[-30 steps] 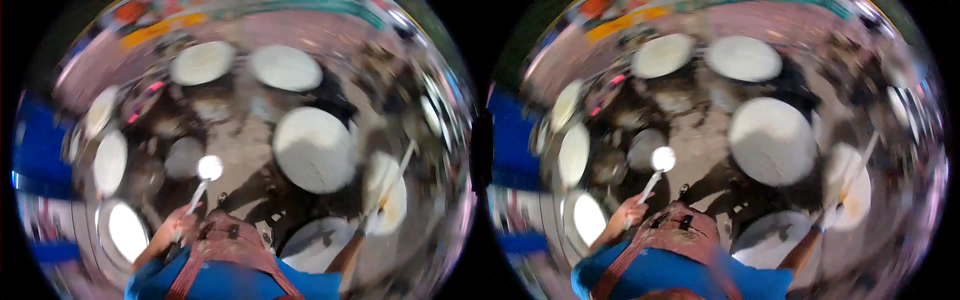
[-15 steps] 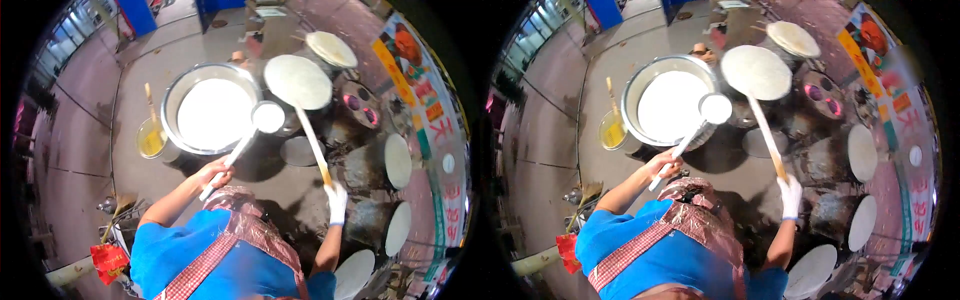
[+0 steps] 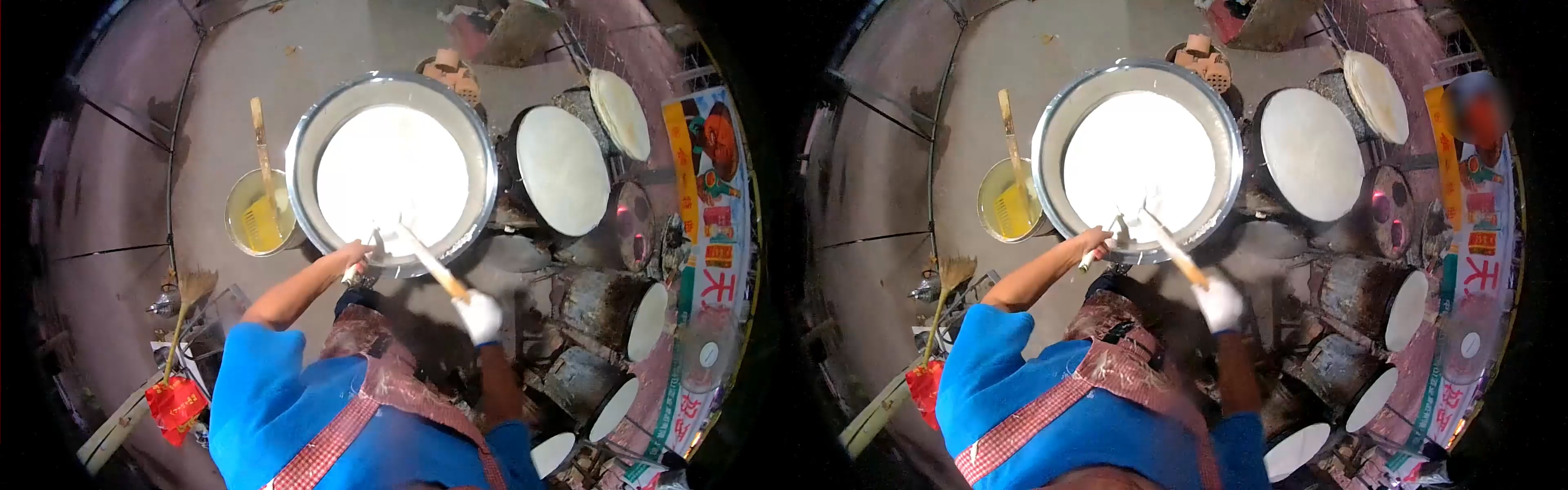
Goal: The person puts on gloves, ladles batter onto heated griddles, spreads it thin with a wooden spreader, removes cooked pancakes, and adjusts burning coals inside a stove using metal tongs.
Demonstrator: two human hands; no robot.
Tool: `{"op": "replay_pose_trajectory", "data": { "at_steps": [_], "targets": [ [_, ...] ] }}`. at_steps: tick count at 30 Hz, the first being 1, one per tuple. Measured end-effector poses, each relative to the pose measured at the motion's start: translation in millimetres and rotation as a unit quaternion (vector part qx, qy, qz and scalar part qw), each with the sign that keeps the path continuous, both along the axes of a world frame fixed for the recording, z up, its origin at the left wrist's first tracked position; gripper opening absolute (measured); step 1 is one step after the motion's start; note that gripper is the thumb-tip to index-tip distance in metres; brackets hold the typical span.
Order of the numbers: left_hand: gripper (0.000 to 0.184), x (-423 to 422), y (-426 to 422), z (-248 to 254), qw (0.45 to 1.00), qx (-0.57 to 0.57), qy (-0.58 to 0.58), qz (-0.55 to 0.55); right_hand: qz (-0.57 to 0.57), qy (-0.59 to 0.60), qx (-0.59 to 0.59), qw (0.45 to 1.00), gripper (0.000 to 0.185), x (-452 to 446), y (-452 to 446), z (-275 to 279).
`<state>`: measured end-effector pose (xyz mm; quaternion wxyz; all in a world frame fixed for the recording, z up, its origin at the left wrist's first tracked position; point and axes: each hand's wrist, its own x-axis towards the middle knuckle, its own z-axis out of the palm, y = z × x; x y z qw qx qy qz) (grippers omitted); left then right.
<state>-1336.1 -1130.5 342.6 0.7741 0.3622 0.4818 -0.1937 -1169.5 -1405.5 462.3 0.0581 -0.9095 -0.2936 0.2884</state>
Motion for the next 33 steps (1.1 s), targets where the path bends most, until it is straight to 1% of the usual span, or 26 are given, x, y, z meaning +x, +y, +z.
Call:
{"op": "replay_pose_trajectory", "data": {
  "at_steps": [1,2,3,4,5,6,7,8,9,10,11,12,13,15,17,19,20,21,22,23,25,27,28,29,31,33],
  "targets": [
    [0.021,7.6,-5.4,12.8,0.988,-0.100,0.050,0.108,0.033,-0.042,-0.020,0.998,0.031,-12.5,-4.3,-3.5],
    [0.027,9.4,-4.2,23.3,0.960,-0.211,0.065,0.174,-0.013,-0.013,0.006,1.000,0.032,-25.1,-9.8,1.5],
    [0.033,8.0,-5.1,37.9,0.915,-0.318,0.082,0.235,-0.063,0.020,0.030,0.997,0.033,-40.9,-20.9,12.8],
    [0.040,10.0,-3.3,73.3,0.891,-0.372,0.043,0.258,-0.062,0.000,0.064,0.996,0.034,-52.0,-31.1,25.1],
    [0.042,13.6,-1.5,118.5,0.904,-0.357,0.025,0.233,-0.093,-0.013,0.086,0.992,0.035,-61.0,-35.8,41.3],
    [0.043,13.0,0.6,147.1,0.925,-0.318,-0.034,0.204,-0.101,-0.040,0.133,0.985,0.035,-62.9,-40.5,47.8],
    [0.043,15.0,-0.2,194.8,0.944,-0.258,-0.066,0.195,-0.110,-0.064,0.177,0.976,0.036,-65.2,-45.8,56.2],
    [0.043,16.7,-3.8,237.6,0.953,-0.201,-0.094,0.207,-0.120,-0.064,0.184,0.973,0.038,-63.8,-40.4,76.6],
    [0.044,15.2,-3.8,281.4,0.959,-0.159,-0.164,0.165,-0.129,-0.094,0.221,0.962,0.037,-62.2,-34.7,91.6],
    [0.035,16.0,-7.9,330.9,0.956,-0.145,-0.172,0.189,-0.129,-0.121,0.264,0.948,0.034,-55.2,-31.1,99.9],
    [0.021,10.9,-7.1,356.3,0.946,-0.121,-0.249,0.169,-0.131,-0.149,0.310,0.930,0.034,-51.3,-20.9,125.5],
    [0.018,7.6,-4.9,379.9,0.943,-0.092,-0.288,0.136,-0.118,-0.185,0.357,0.908,0.033,-40.6,-14.7,138.2],
    [0.021,3.7,-7.4,406.8,0.940,-0.022,-0.321,0.111,-0.106,-0.224,0.399,0.883,0.032,-27.6,-11.2,149.3],
    [0.023,0.1,-5.9,452.7,0.917,0.088,-0.385,0.050,-0.111,-0.232,0.483,0.837,0.035,-1.7,-1.1,176.2],
    [0.038,-0.7,4.2,485.0,0.892,0.229,-0.390,0.016,-0.134,-0.248,0.562,0.778,0.031,7.6,7.5,199.3],
    [0.053,2.3,21.8,480.6,0.869,0.279,-0.409,0.005,-0.176,-0.183,0.558,0.790,0.030,0.6,11.4,217.6],
    [0.056,6.6,28.5,464.3,0.870,0.296,-0.393,0.013,-0.144,-0.139,0.624,0.755,0.032,7.8,14.3,191.5],
    [0.059,11.0,36.1,440.6,0.874,0.310,-0.373,0.021,-0.183,-0.013,0.634,0.751,0.036,8.2,17.3,160.9],
    [0.051,11.2,45.1,413.4,0.903,0.229,-0.363,0.001,-0.229,0.130,0.600,0.755,0.039,2.3,16.4,137.7],
    [0.043,11.8,53.4,381.9,0.929,0.142,-0.342,-0.022,-0.244,0.216,0.556,0.765,0.034,-3.7,16.7,110.1],
    [0.024,25.1,66.4,322.4,0.972,-0.063,-0.228,0.010,-0.325,0.275,0.415,0.804,0.030,-23.5,0.0,65.2],
    [0.016,39.7,62.9,314.2,0.980,-0.159,-0.106,0.054,-0.365,0.186,0.363,0.837,0.029,-57.0,-25.4,63.5],
    [0.012,52.5,56.8,310.8,0.976,-0.201,-0.046,0.072,-0.358,0.140,0.359,0.851,0.029,-69.3,-42.5,57.8],
    [0.013,54.0,48.6,320.1,0.981,-0.140,-0.134,-0.018,-0.361,0.098,0.383,0.844,0.027,-81.0,-63.4,50.0],
    [0.024,60.8,15.7,349.3,0.958,-0.023,-0.244,-0.149,-0.402,0.037,0.435,0.805,0.027,-110.6,-93.1,78.1],
    [0.047,74.3,-23.3,347.2,0.935,0.008,-0.283,-0.213,-0.476,0.103,0.479,0.730,0.029,-137.2,-108.4,113.3]
  ]
}}
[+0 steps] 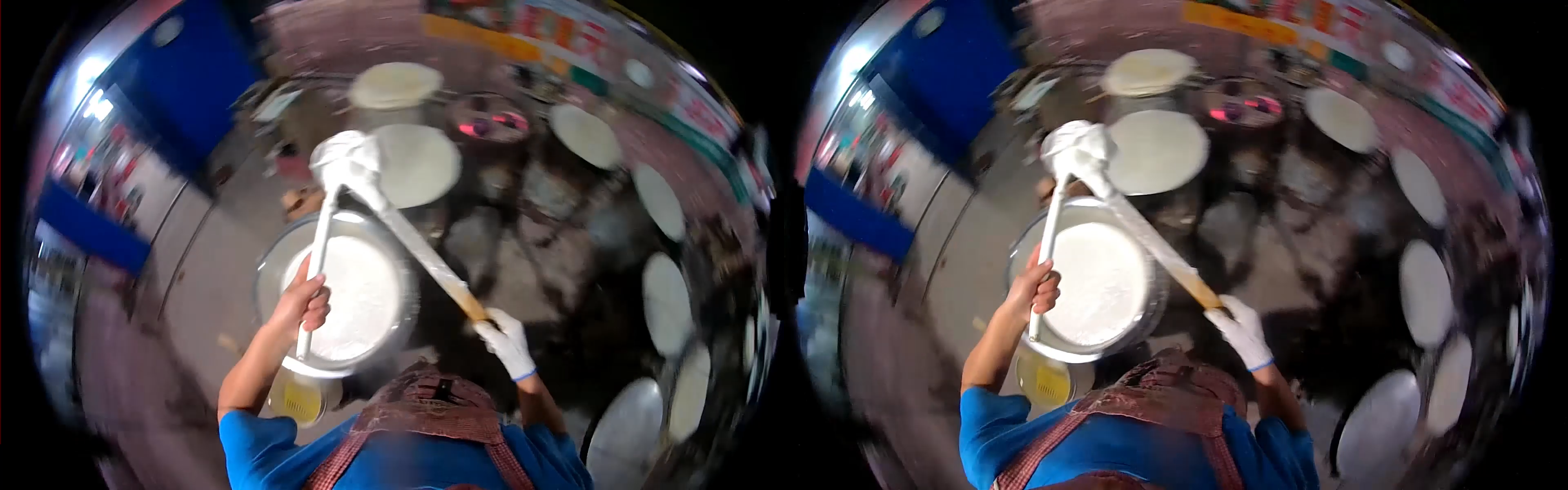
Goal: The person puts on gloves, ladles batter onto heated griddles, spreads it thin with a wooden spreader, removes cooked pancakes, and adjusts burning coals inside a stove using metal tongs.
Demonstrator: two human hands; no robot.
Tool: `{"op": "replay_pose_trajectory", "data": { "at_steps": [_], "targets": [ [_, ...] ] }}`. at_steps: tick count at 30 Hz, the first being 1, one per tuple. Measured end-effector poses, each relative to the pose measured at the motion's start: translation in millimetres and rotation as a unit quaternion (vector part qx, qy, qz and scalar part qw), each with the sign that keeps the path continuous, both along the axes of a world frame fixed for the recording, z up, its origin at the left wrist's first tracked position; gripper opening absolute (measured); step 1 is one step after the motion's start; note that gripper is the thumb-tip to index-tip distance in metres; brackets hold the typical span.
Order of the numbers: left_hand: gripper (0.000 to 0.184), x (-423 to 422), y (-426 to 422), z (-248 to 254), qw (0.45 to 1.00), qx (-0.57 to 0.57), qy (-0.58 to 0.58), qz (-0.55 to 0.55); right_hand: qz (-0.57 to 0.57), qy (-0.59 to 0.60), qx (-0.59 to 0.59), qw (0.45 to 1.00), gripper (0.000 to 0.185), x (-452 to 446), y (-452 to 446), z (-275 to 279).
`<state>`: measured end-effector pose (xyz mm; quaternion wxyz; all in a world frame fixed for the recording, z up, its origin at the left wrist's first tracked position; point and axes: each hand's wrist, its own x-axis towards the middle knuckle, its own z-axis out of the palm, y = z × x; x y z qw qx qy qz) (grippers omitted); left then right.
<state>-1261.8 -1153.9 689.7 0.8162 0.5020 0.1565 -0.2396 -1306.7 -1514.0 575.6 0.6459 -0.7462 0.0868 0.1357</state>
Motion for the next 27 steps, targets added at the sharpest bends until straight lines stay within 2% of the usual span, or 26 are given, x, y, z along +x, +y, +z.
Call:
{"op": "replay_pose_trajectory", "data": {
  "at_steps": [1,2,3,4,5,6,8,9,10,11,12,13,14,16,17,18,19,20,21,22,23,24,26,27],
  "targets": [
    [0.055,9.5,-16.4,-12.4,0.999,-0.018,0.010,-0.031,0.001,0.035,0.032,0.999,0.033,-8.6,-8.9,1.6],
    [0.047,18.9,-36.6,-22.1,0.996,-0.041,0.033,-0.069,-0.013,0.028,0.046,0.998,0.033,-20.2,-20.4,-8.5],
    [0.029,30.7,-55.6,-35.9,0.989,-0.069,0.095,-0.084,-0.038,-0.029,0.019,0.999,0.034,-33.8,-30.2,-22.0],
    [0.008,47.8,-70.3,-56.4,0.972,-0.117,0.182,-0.091,-0.049,0.014,-0.045,0.998,0.032,-53.7,-43.3,-29.2],
    [0.023,59.7,-95.4,-69.7,0.886,-0.293,0.338,-0.121,-0.065,-0.097,-0.131,0.984,0.032,-80.8,-61.2,-77.1],
    [0.034,50.0,-124.4,-80.1,0.868,-0.280,0.394,-0.116,-0.052,-0.236,-0.307,0.921,0.036,-131.4,-73.3,-116.4],
    [0.033,41.8,-192.2,-115.8,0.819,-0.282,0.468,-0.172,-0.127,-0.005,-0.340,0.932,0.036,-215.6,-88.2,-110.7],
    [0.023,37.3,-226.3,-148.0,0.763,-0.327,0.492,-0.261,-0.240,-0.020,-0.230,0.943,0.037,-267.8,-85.8,-143.5],
    [0.033,32.7,-257.4,-172.6,0.698,-0.367,0.512,-0.340,-0.347,-0.046,-0.114,0.930,0.038,-319.1,-86.0,-173.7],
    [0.032,2.8,-304.9,-153.8,0.712,-0.329,0.541,-0.303,-0.397,0.000,-0.151,0.905,0.039,-355.1,-85.2,-125.6],
    [0.034,-1.1,-339.8,-193.3,0.637,-0.342,0.521,-0.455,-0.440,0.046,-0.185,0.878,0.039,-386.5,-80.6,-75.6],
    [0.035,-19.4,-387.7,-190.6,0.622,-0.308,0.578,-0.429,-0.498,0.096,-0.230,0.831,0.040,-424.2,-77.7,-82.0],
    [0.033,-39.4,-428.0,-188.6,0.616,-0.287,0.565,-0.467,-0.550,0.146,-0.271,0.777,0.041,-459.5,-67.7,-90.4],
    [0.028,-81.4,-505.7,-171.5,0.613,-0.224,0.454,-0.606,-0.600,0.257,-0.367,0.663,0.042,-500.8,-66.0,-68.6],
    [0.025,-102.0,-540.7,-167.8,0.592,-0.193,0.431,-0.653,-0.673,0.281,-0.295,0.617,0.043,-517.3,-64.0,-72.4],
    [0.028,-117.0,-580.6,-189.0,0.507,-0.182,0.489,-0.686,-0.740,0.296,-0.221,0.562,0.043,-526.9,-64.4,-78.0],
    [0.041,-140.9,-609.7,-156.2,0.509,-0.095,0.490,-0.701,-0.789,0.231,-0.247,0.513,0.040,-521.2,-64.3,-63.8],
    [0.023,-161.8,-640.0,-142.4,0.560,-0.023,0.284,-0.778,-0.806,0.183,-0.274,0.492,0.037,-506.8,-72.3,-41.2],
    [0.012,-186.7,-655.7,-130.7,0.581,-0.021,0.108,-0.807,-0.801,0.159,-0.292,0.498,0.040,-503.6,-79.7,-39.8],
    [0.043,-207.9,-678.0,-127.3,0.569,0.014,0.103,-0.816,-0.796,0.134,-0.309,0.503,0.044,-496.9,-87.9,-39.7],
    [0.050,-230.5,-695.8,-136.8,0.566,0.024,0.004,-0.824,-0.755,0.107,-0.412,0.499,0.048,-473.3,-98.9,-16.8],
    [0.056,-245.1,-723.3,-165.8,0.545,0.016,0.115,-0.831,-0.719,0.159,-0.446,0.509,0.044,-468.8,-111.6,-29.7],
    [0.059,-283.2,-744.3,-190.7,0.543,0.054,-0.051,-0.837,-0.739,0.219,-0.413,0.484,0.033,-456.7,-145.1,-84.9],
    [0.053,-291.1,-758.9,-212.5,0.556,0.060,-0.144,-0.817,-0.703,0.310,-0.425,0.478,0.029,-460.1,-161.0,-117.7]
  ]
}}
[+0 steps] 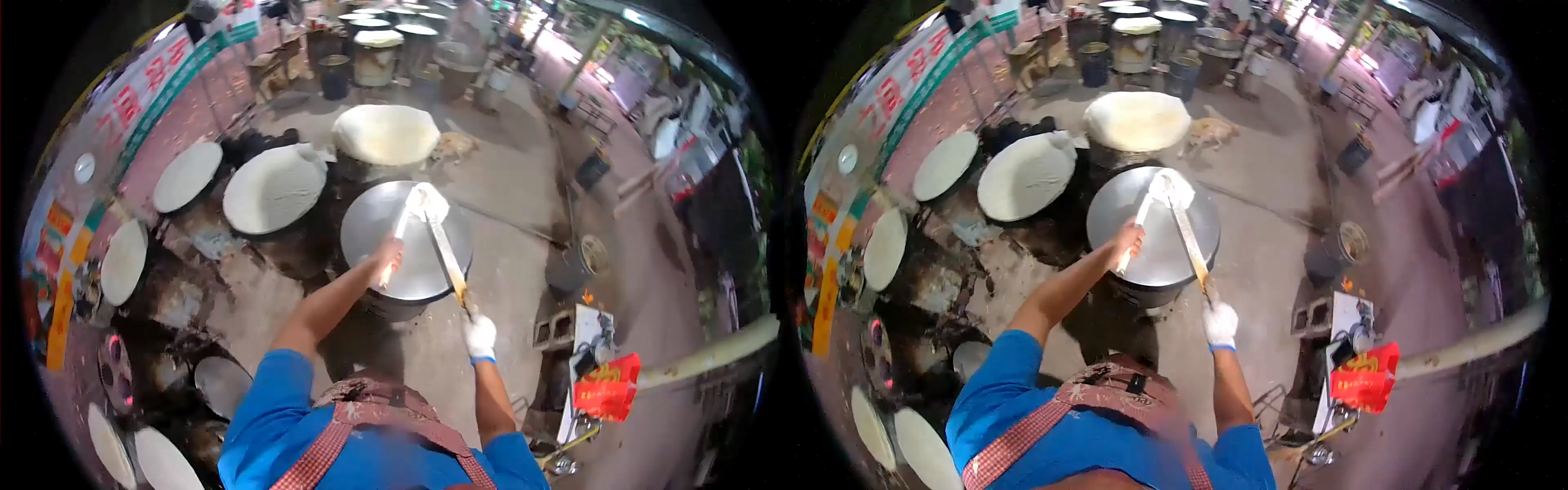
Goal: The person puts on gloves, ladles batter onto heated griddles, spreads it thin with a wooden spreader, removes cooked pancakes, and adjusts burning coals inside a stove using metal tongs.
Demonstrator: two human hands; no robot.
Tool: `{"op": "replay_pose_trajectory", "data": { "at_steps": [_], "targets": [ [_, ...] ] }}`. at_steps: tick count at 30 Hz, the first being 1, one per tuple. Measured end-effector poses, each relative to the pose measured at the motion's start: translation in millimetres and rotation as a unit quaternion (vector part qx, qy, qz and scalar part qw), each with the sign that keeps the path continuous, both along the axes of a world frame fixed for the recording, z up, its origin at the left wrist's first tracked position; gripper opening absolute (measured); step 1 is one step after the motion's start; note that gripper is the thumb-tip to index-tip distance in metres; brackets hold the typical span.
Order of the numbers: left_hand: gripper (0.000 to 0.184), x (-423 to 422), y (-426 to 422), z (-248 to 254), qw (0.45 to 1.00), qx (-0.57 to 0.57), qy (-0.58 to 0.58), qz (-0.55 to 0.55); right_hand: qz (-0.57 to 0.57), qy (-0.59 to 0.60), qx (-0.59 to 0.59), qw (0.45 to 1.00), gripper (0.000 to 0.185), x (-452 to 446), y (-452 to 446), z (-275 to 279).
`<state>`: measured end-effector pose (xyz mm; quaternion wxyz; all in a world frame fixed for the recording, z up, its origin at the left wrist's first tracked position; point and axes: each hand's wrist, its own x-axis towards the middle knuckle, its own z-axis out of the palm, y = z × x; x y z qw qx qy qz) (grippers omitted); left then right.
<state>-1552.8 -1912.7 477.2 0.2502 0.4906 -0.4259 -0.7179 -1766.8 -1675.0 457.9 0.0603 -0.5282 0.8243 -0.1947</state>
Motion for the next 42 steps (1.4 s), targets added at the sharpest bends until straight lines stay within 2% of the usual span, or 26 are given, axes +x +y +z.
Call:
{"op": "replay_pose_trajectory", "data": {
  "at_steps": [1,2,4,6,7,9,11,13,16,17,18,20,22,23,25,27,28,29,31,32,35,37,38,39,40,42],
  "targets": [
    [0.049,-4.5,-21.2,-37.6,0.996,-0.075,-0.052,0.020,-0.019,0.068,0.072,0.995,0.028,-4.5,-7.9,-19.5],
    [0.058,-13.0,-71.2,-136.9,0.892,-0.386,-0.227,0.064,-0.026,0.025,-0.001,0.999,0.024,-3.3,-3.6,-10.9],
    [0.064,9.4,-41.8,-45.4,0.845,-0.364,-0.391,-0.016,-0.110,-0.231,-0.049,0.966,0.027,8.1,-1.7,32.0],
    [0.069,25.7,-22.5,24.3,0.794,-0.335,-0.498,-0.101,-0.157,-0.462,-0.130,0.863,0.028,25.4,-0.6,58.3],
    [0.069,18.2,-28.9,20.1,0.797,-0.359,-0.478,-0.090,-0.197,-0.516,-0.208,0.807,0.028,47.2,-32.1,34.5],
    [0.068,16.6,-38.5,10.5,0.783,-0.414,-0.457,-0.086,-0.167,-0.427,-0.117,0.881,0.025,58.1,-67.5,13.9],
    [0.065,8.5,-56.5,13.7,0.806,-0.424,-0.414,-0.006,-0.121,-0.044,-0.009,0.992,0.043,15.4,-65.1,-49.1],
    [0.069,22.9,-69.2,39.2,0.840,-0.408,-0.354,0.049,-0.156,-0.213,-0.077,0.961,0.037,-9.3,-69.3,-77.4],
    [0.066,60.0,-63.2,44.3,0.869,-0.451,-0.180,0.096,-0.253,-0.527,-0.144,0.798,0.030,53.6,-125.3,-24.8],
    [0.064,75.5,-46.8,51.8,0.893,-0.410,-0.165,0.080,-0.143,-0.319,-0.297,0.888,0.032,71.1,-147.9,-51.2],
    [0.064,99.4,-61.2,-18.6,0.918,-0.379,-0.097,0.062,-0.060,-0.253,-0.278,0.924,0.032,66.6,-173.8,-85.7],
    [0.065,129.2,9.1,16.4,0.937,-0.298,-0.179,0.023,-0.100,-0.088,0.023,0.991,0.039,70.6,-164.4,25.3],
    [0.067,173.1,49.3,-20.3,0.935,-0.317,-0.156,0.024,-0.160,-0.180,0.027,0.970,0.036,51.1,-130.0,52.9],
    [0.067,195.1,69.8,-35.1,0.940,-0.310,-0.141,0.030,-0.136,-0.313,-0.173,0.924,0.035,37.8,-113.2,21.7],
    [0.069,223.1,81.4,-74.9,0.961,-0.250,-0.108,0.044,-0.264,-0.429,-0.077,0.860,0.032,53.0,-112.6,-3.4],
    [0.070,235.6,113.7,-65.6,0.975,-0.187,-0.113,0.051,-0.183,-0.350,-0.250,0.884,0.047,98.4,-143.5,-83.0],
    [0.071,226.9,118.6,-25.9,0.981,-0.104,-0.160,0.045,-0.149,-0.368,-0.148,0.906,0.049,103.7,-145.8,-47.8],
    [0.070,228.1,120.6,-35.2,0.975,-0.145,-0.156,0.065,-0.104,-0.373,-0.043,0.921,0.051,110.4,-147.8,-7.8],
    [0.069,237.0,115.7,-46.0,0.958,-0.185,-0.216,0.029,-0.113,-0.342,-0.125,0.924,0.041,98.2,-113.6,41.0],
    [0.069,241.6,113.2,-44.0,0.954,-0.206,-0.216,0.028,-0.162,-0.416,-0.175,0.878,0.037,85.9,-100.5,30.7],
    [0.069,235.9,115.9,-42.7,0.944,-0.262,-0.198,0.040,-0.270,-0.514,-0.062,0.812,0.033,75.8,-88.3,10.6],
    [0.069,232.8,115.5,-52.8,0.941,-0.282,-0.178,0.058,-0.120,-0.480,-0.204,0.845,0.036,106.5,-114.7,-39.3],
    [0.070,237.8,114.4,-67.7,0.960,-0.217,-0.169,0.057,-0.089,-0.512,-0.155,0.840,0.037,106.7,-116.6,-33.8],
    [0.070,233.1,116.1,-66.4,0.962,-0.211,-0.160,0.062,-0.051,-0.541,-0.110,0.832,0.038,102.0,-123.1,-14.4],
    [0.070,232.2,120.7,-60.4,0.964,-0.204,-0.154,0.068,-0.088,-0.418,-0.046,0.903,0.033,97.0,-109.6,55.7],
    [0.068,233.7,128.4,-46.3,0.965,-0.181,-0.164,0.092,-0.058,-0.616,-0.164,0.769,0.030,43.2,-100.4,22.0]
  ]
}}
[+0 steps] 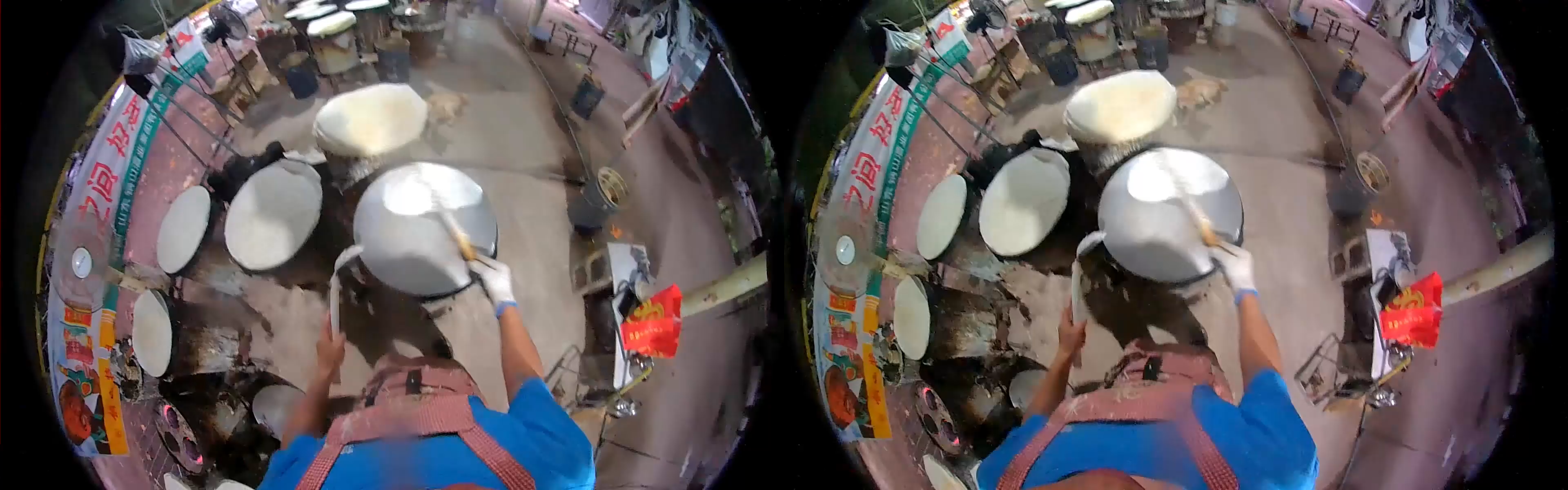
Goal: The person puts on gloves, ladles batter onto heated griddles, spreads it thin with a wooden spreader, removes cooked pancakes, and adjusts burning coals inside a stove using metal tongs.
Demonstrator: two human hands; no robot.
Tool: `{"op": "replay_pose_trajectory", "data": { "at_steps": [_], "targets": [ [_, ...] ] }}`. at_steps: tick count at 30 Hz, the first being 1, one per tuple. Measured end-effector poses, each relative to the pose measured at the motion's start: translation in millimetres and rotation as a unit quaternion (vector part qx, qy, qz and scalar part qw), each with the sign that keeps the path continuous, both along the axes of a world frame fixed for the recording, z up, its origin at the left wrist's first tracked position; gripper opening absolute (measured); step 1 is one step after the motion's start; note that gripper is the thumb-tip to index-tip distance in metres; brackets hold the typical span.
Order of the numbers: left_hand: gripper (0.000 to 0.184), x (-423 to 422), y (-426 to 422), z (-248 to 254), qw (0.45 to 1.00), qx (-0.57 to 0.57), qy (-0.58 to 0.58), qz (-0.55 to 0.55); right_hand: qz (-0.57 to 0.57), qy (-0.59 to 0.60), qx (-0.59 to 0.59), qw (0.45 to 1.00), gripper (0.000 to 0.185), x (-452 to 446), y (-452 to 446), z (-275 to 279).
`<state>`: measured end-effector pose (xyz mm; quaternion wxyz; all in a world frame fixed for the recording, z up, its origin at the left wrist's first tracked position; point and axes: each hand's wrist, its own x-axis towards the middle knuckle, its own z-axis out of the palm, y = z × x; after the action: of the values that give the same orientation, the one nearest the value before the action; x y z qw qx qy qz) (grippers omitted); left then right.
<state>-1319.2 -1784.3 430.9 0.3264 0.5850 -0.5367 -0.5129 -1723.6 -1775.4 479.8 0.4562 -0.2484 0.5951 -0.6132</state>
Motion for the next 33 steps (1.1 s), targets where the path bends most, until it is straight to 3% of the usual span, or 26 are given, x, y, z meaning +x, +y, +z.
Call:
{"op": "replay_pose_trajectory", "data": {
  "at_steps": [1,3,5,7,9,11,13,15,17,19,20,23,25,28,32,33],
  "targets": [
    [0.067,-1.7,5.4,7.0,1.000,0.014,0.006,0.020,-0.061,-0.048,0.026,0.997,0.031,-9.3,6.3,25.4],
    [0.062,-9.4,16.9,26.2,0.993,0.077,0.064,0.060,0.010,0.047,0.125,0.991,0.035,-22.3,-5.0,-16.7],
    [0.056,-23.2,21.8,45.1,0.971,0.156,0.157,0.094,0.027,0.074,-0.004,0.997,0.034,1.1,-30.7,-92.4],
    [0.053,-29.7,32.4,58.3,0.965,0.185,0.151,0.113,0.096,0.039,0.135,0.985,0.034,-1.6,-19.1,-30.1],
    [0.050,-28.2,46.5,56.0,0.960,0.200,0.145,0.134,0.136,0.090,0.190,0.968,0.037,-35.6,-12.5,14.6],
    [0.048,-22.7,60.0,52.3,0.959,0.195,0.142,0.147,0.037,-0.025,0.145,0.988,0.035,-72.4,-14.2,15.9],
    [0.047,-29.7,68.6,53.1,0.937,0.250,0.158,0.183,0.048,-0.020,0.174,0.983,0.030,-73.0,-29.2,18.3],
    [0.046,-33.7,75.3,53.5,0.921,0.288,0.165,0.203,0.151,-0.043,0.136,0.978,0.031,-47.7,-37.8,-3.5],
    [0.045,-38.5,80.3,49.2,0.913,0.304,0.171,0.210,0.218,-0.079,0.194,0.953,0.032,-49.0,-31.5,15.4],
    [0.043,-43.7,94.9,61.1,0.918,0.289,0.157,0.220,0.206,-0.048,0.122,0.970,0.028,-77.9,-32.8,-1.3],
    [0.042,-43.3,96.3,65.5,0.923,0.276,0.148,0.223,0.195,-0.026,0.196,0.961,0.025,-94.6,-41.4,32.5],
    [0.038,-35.6,108.8,43.5,0.911,0.283,0.196,0.228,0.118,0.006,0.172,0.978,0.026,-115.3,-81.4,26.0],
    [0.035,-36.5,110.8,44.3,0.904,0.293,0.198,0.241,0.242,0.005,0.142,0.960,0.024,-96.0,-84.0,27.6],
    [0.037,-46.3,117.0,44.1,0.895,0.292,0.204,0.268,0.297,-0.029,0.224,0.928,0.019,-89.5,-61.6,40.2],
    [0.045,-41.0,129.7,47.4,0.891,0.278,0.213,0.289,0.278,-0.084,0.107,0.951,0.018,-159.8,-110.7,-72.6],
    [0.047,-42.2,134.5,47.0,0.887,0.282,0.220,0.293,0.216,0.016,0.186,0.958,0.016,-135.1,-120.3,25.1]
  ]
}}
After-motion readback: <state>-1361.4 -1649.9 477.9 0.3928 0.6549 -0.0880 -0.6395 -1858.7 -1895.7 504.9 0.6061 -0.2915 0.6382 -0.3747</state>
